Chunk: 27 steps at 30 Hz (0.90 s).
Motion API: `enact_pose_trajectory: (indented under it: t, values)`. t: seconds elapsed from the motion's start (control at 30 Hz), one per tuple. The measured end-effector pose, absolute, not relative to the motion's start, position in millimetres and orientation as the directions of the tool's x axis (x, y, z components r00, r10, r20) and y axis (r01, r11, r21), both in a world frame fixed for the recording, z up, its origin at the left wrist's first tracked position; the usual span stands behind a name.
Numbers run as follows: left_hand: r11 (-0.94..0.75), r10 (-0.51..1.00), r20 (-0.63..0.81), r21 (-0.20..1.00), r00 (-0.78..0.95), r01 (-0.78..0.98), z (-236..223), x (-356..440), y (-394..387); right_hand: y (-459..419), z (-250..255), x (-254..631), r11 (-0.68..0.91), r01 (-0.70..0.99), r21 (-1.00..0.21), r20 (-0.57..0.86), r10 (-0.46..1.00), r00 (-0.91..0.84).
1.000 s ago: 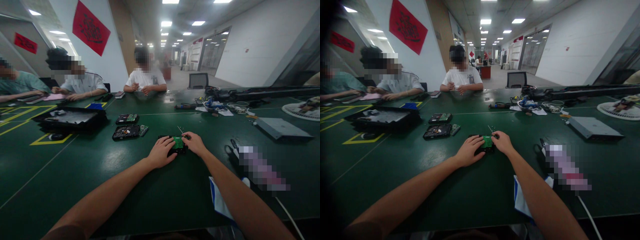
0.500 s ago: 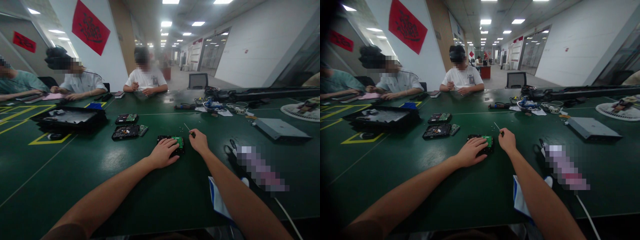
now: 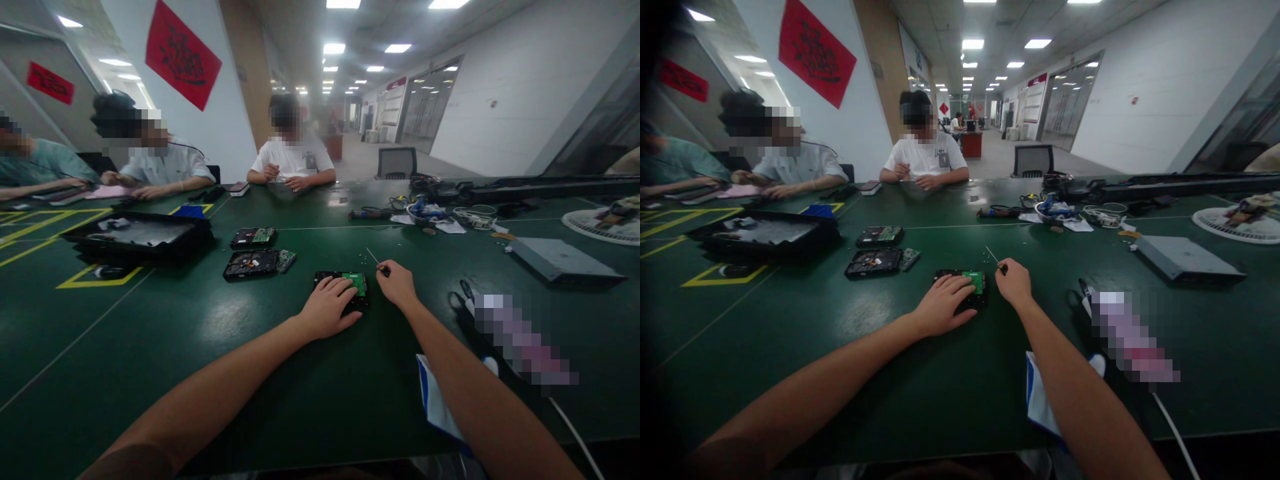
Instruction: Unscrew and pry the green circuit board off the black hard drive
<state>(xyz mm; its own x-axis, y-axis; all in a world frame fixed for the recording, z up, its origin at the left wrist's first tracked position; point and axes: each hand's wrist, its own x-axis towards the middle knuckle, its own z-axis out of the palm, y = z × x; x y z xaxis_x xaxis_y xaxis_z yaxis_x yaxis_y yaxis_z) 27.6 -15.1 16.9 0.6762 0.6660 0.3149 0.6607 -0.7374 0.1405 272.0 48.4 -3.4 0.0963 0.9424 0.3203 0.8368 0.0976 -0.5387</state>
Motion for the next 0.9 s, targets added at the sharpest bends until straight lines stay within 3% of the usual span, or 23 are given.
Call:
enact_pose_trajectory:
  t: [0.37, 0.67, 0.9]
  values:
    - [-0.789, 0.608, 0.379, 0.186, 0.698, 0.586, 22.3, 27.7, -17.3, 48.5, -3.3, 272.0, 0.098, 0.851, -0.515, 0.338, 0.936, 0.097]
    - [-0.725, 0.672, 0.372, 0.151, 0.64, 0.672, 24.0, 41.2, -27.3, 49.4, -4.4, 267.0, 0.118, 0.894, -0.433, 0.353, 0.934, 0.047]
    - [-0.667, 0.712, 0.367, 0.086, 0.599, 0.74, 21.4, 56.2, -28.0, 54.5, -8.2, 266.8, 0.071, 0.843, -0.534, 0.334, 0.933, 0.133]
